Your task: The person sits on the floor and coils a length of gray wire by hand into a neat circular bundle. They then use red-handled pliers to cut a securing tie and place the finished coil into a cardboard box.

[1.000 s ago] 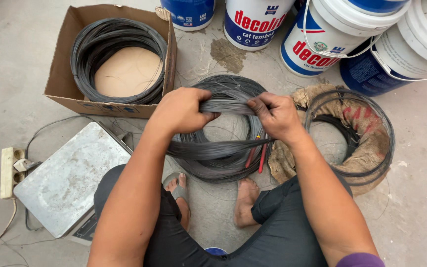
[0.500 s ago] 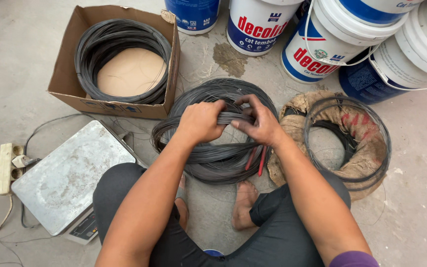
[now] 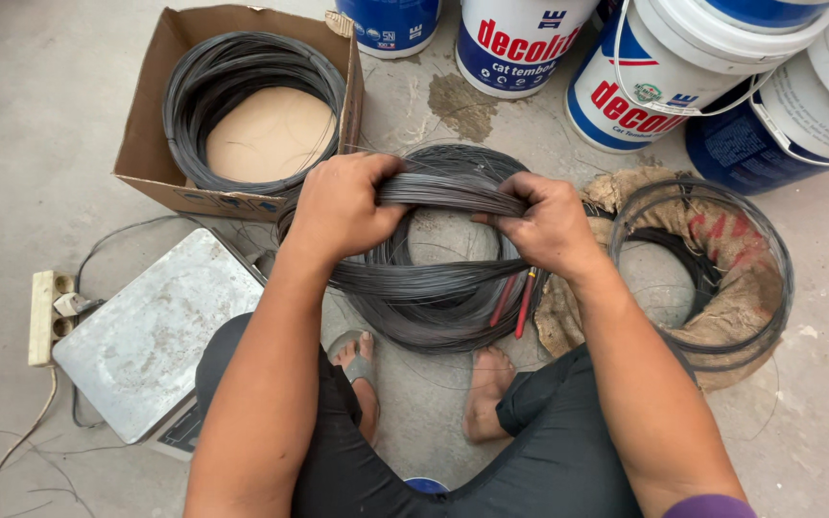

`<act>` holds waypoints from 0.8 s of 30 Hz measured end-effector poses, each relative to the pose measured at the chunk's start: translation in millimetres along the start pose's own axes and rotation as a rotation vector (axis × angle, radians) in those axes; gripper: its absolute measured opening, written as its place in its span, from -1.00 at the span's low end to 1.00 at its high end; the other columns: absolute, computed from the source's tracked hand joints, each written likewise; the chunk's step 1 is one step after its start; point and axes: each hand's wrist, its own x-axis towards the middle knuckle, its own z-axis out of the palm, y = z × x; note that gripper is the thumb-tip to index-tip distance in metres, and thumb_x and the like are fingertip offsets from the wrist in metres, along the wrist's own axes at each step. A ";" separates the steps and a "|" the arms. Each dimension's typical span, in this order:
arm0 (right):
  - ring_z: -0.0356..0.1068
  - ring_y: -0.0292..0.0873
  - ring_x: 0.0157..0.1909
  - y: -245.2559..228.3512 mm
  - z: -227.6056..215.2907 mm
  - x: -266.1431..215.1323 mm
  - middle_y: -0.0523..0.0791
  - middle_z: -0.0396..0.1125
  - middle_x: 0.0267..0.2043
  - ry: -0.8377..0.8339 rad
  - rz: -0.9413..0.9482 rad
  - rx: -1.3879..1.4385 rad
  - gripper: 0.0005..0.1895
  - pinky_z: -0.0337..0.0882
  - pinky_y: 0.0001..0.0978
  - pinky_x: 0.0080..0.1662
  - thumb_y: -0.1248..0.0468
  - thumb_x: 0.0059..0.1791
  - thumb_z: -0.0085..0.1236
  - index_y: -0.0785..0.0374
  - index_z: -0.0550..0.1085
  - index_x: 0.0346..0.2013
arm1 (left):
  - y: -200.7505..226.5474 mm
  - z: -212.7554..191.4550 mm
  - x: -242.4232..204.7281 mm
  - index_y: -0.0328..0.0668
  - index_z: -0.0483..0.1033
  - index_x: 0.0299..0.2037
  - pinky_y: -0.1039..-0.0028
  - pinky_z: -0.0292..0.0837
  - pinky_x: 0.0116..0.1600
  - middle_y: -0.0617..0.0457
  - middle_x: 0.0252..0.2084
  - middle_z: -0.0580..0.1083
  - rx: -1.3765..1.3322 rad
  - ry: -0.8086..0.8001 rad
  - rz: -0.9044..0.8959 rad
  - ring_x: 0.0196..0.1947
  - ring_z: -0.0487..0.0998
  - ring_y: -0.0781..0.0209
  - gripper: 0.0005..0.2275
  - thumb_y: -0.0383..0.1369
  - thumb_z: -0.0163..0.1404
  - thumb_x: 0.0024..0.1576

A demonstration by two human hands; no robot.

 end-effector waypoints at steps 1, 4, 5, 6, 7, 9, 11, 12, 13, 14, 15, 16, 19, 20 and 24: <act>0.24 -0.33 -0.53 -3.6 2.4 -1.2 -0.14 0.27 -0.67 0.005 0.001 0.001 -0.84 0.20 -0.58 -0.46 0.26 -0.31 0.30 0.13 0.48 -0.52 | -7.1 7.2 -1.1 0.01 0.48 -0.31 0.11 0.37 -0.20 -0.03 -0.46 0.46 0.001 -0.001 0.005 -0.32 0.49 -0.13 -0.73 -0.27 0.05 -0.26; 0.24 -0.36 -0.55 -10.5 7.5 -1.8 -0.13 0.29 -0.67 0.029 0.020 0.052 -0.82 0.19 -0.61 -0.48 0.25 -0.33 0.35 0.15 0.49 -0.53 | -20.0 20.1 -3.6 0.03 0.45 -0.28 0.21 0.35 -0.17 0.06 -0.46 0.43 0.119 0.170 0.150 -0.32 0.49 0.00 -0.68 -0.26 0.08 -0.29; 0.22 -0.37 -0.55 -9.2 8.3 -0.3 -0.13 0.28 -0.68 0.024 0.024 0.071 -0.82 0.19 -0.60 -0.48 0.25 -0.33 0.35 0.15 0.49 -0.54 | -18.6 19.6 -4.5 0.06 0.41 -0.24 0.25 0.33 -0.14 0.10 -0.44 0.39 0.170 0.223 0.179 -0.31 0.47 0.06 -0.64 -0.24 0.10 -0.29; 0.21 -0.38 -0.55 -8.0 8.9 1.3 -0.13 0.28 -0.68 0.019 0.028 0.090 -0.81 0.18 -0.59 -0.49 0.24 -0.34 0.36 0.15 0.49 -0.54 | -17.3 19.1 -5.3 0.08 0.37 -0.20 0.28 0.30 -0.12 0.15 -0.41 0.36 0.220 0.277 0.208 -0.29 0.45 0.12 -0.60 -0.22 0.12 -0.29; 0.21 -0.38 -0.55 -9.0 7.1 1.5 -0.13 0.28 -0.68 0.027 0.027 0.092 -0.81 0.18 -0.59 -0.49 0.24 -0.34 0.36 0.15 0.49 -0.54 | -12.3 13.4 -7.2 0.08 0.37 -0.20 0.28 0.30 -0.12 0.15 -0.41 0.36 0.221 0.276 0.216 -0.29 0.45 0.12 -0.60 -0.22 0.12 -0.29; 0.16 -0.37 -0.56 -10.1 3.2 1.9 -0.17 0.24 -0.70 -0.021 0.048 0.124 -0.81 0.13 -0.62 -0.50 0.27 -0.34 0.35 0.19 0.47 -0.56 | -2.1 3.4 -11.3 0.00 0.33 -0.14 0.20 0.21 -0.04 0.10 -0.36 0.36 0.214 0.251 0.244 -0.21 0.42 0.08 -0.50 -0.13 0.18 -0.30; 0.18 -0.35 -0.57 -6.8 4.9 1.8 -0.16 0.25 -0.70 -0.034 0.039 0.096 -0.82 0.14 -0.61 -0.50 0.27 -0.34 0.35 0.19 0.47 -0.58 | 15.0 -13.4 -16.1 -0.03 0.33 -0.11 0.11 0.09 0.03 0.05 -0.29 0.34 0.097 0.193 0.214 -0.12 0.37 0.03 -0.49 -0.07 0.13 -0.27; 0.19 -0.33 -0.58 -5.1 6.0 1.7 -0.15 0.26 -0.70 -0.052 0.030 0.067 -0.83 0.15 -0.59 -0.50 0.28 -0.34 0.34 0.19 0.47 -0.59 | 23.4 -21.7 -19.0 -0.06 0.33 -0.08 0.02 -0.02 0.10 0.01 -0.22 0.33 -0.019 0.136 0.177 -0.03 0.31 -0.03 -0.46 0.00 0.09 -0.23; 0.19 -0.33 -0.58 -12.9 6.8 -0.9 -0.15 0.26 -0.70 -0.051 0.029 0.070 -0.83 0.15 -0.59 -0.50 0.28 -0.34 0.34 0.19 0.47 -0.59 | 27.5 -22.0 -17.0 -0.06 0.33 -0.08 0.02 -0.02 0.10 0.01 -0.22 0.33 -0.016 0.135 0.179 -0.03 0.31 -0.03 -0.46 0.00 0.09 -0.23; 0.21 -0.28 -0.58 -20.6 7.6 -3.5 -0.10 0.27 -0.69 -0.068 0.014 0.020 -0.83 0.17 -0.54 -0.49 0.27 -0.34 0.33 0.20 0.47 -0.59 | 31.7 -22.1 -15.0 0.00 0.36 -0.10 0.08 -0.01 0.11 0.07 -0.25 0.35 -0.144 0.143 0.139 -0.06 0.34 0.05 -0.57 -0.03 0.05 -0.13; 0.23 -0.23 -0.58 -28.1 8.3 -6.5 -0.06 0.27 -0.69 -0.086 0.000 -0.031 -0.83 0.19 -0.48 -0.49 0.27 -0.34 0.32 0.20 0.47 -0.59 | 35.9 -21.8 -13.4 0.06 0.40 -0.13 0.15 0.00 0.12 0.13 -0.27 0.37 -0.272 0.151 0.098 -0.09 0.36 0.12 -0.68 -0.06 0.00 -0.02; 0.23 -0.23 -0.58 -29.2 12.4 -7.5 -0.06 0.27 -0.69 -0.085 0.000 -0.029 -0.83 0.19 -0.48 -0.49 0.27 -0.34 0.32 0.20 0.47 -0.59 | 36.3 -16.1 -8.9 0.06 0.40 -0.13 0.15 0.00 0.12 0.13 -0.27 0.37 -0.270 0.150 0.098 -0.09 0.36 0.12 -0.68 -0.06 0.00 -0.02; 0.34 -0.03 -0.56 -31.9 22.7 -12.1 -0.02 0.31 -0.66 -0.156 -0.020 -0.137 -0.81 0.25 -0.36 -0.47 0.22 -0.35 0.30 0.17 0.47 -0.57 | 39.5 -0.5 0.8 0.02 0.52 -0.34 0.43 0.36 -0.16 0.12 -0.49 0.49 -0.647 0.152 0.004 -0.36 0.53 0.23 -0.90 -0.25 0.04 0.01; 0.35 0.04 -0.51 -33.1 25.4 -13.2 -0.01 0.32 -0.64 -0.159 -0.051 -0.223 -0.81 0.28 -0.28 -0.45 0.21 -0.35 0.29 0.18 0.46 -0.57 | 41.5 1.6 3.2 0.04 0.52 -0.38 0.47 0.36 -0.25 0.13 -0.55 0.47 -0.659 0.150 -0.021 -0.45 0.50 0.28 -0.94 -0.28 0.03 0.00; 0.39 0.15 -0.28 -32.2 29.3 -19.4 0.00 0.40 -0.42 -0.151 -0.087 -0.338 -0.55 0.34 -0.02 -0.23 0.18 -0.37 0.28 0.10 0.34 -0.25 | 36.9 4.4 29.7 -0.03 0.54 -0.53 0.44 0.36 -0.34 0.10 -0.65 0.46 -0.564 0.147 -0.243 -0.52 0.53 0.12 -0.92 -0.30 0.05 -0.07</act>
